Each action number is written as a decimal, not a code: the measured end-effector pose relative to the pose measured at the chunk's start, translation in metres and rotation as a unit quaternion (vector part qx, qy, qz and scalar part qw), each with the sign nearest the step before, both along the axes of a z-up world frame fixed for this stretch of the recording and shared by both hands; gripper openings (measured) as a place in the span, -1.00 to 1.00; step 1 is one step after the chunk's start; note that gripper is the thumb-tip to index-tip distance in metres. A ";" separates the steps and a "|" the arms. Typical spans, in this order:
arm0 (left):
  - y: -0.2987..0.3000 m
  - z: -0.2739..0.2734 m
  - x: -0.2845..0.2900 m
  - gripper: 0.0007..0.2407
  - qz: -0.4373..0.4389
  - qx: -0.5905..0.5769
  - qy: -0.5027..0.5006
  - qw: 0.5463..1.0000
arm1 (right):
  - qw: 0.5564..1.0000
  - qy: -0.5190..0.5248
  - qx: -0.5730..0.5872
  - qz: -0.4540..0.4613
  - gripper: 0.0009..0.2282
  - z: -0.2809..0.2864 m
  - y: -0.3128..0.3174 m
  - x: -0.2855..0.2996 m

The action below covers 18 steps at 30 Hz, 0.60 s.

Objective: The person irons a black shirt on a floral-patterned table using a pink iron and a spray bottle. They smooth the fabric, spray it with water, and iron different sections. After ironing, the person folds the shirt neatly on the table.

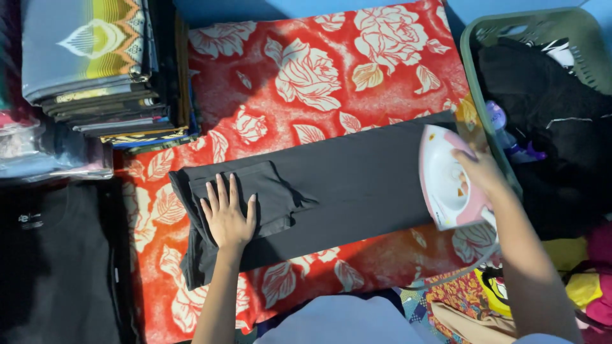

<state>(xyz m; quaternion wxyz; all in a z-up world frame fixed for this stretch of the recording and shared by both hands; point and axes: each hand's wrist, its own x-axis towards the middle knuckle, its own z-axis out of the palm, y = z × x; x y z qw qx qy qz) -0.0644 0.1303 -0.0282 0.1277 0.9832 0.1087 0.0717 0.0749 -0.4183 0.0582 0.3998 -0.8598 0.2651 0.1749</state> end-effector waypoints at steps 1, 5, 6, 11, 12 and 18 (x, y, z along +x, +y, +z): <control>0.000 0.000 0.000 -0.35 0.002 -0.002 0.001 1.000 | 0.998 -0.020 -0.004 -0.054 -0.67 -0.011 -0.010 -0.010; -0.001 -0.001 0.000 -0.35 0.006 0.006 -0.005 1.000 | 0.989 -0.002 0.044 -0.144 -0.67 -0.013 -0.020 -0.067; 0.000 -0.001 0.000 -0.35 0.002 0.005 -0.004 1.000 | 0.988 -0.001 0.042 -0.147 -0.67 -0.012 -0.023 -0.083; -0.010 -0.001 0.004 -0.36 0.034 -0.024 -0.046 0.998 | 0.995 0.018 0.097 -0.033 -0.74 0.015 -0.042 -0.109; -0.022 -0.003 0.014 -0.36 0.034 -0.025 -0.049 0.998 | 0.995 0.015 0.096 -0.032 -0.74 0.029 -0.045 -0.091; -0.141 0.030 0.043 -0.34 -0.020 -0.086 -0.114 0.990 | 0.917 0.008 -0.097 0.387 -0.71 0.085 -0.013 0.051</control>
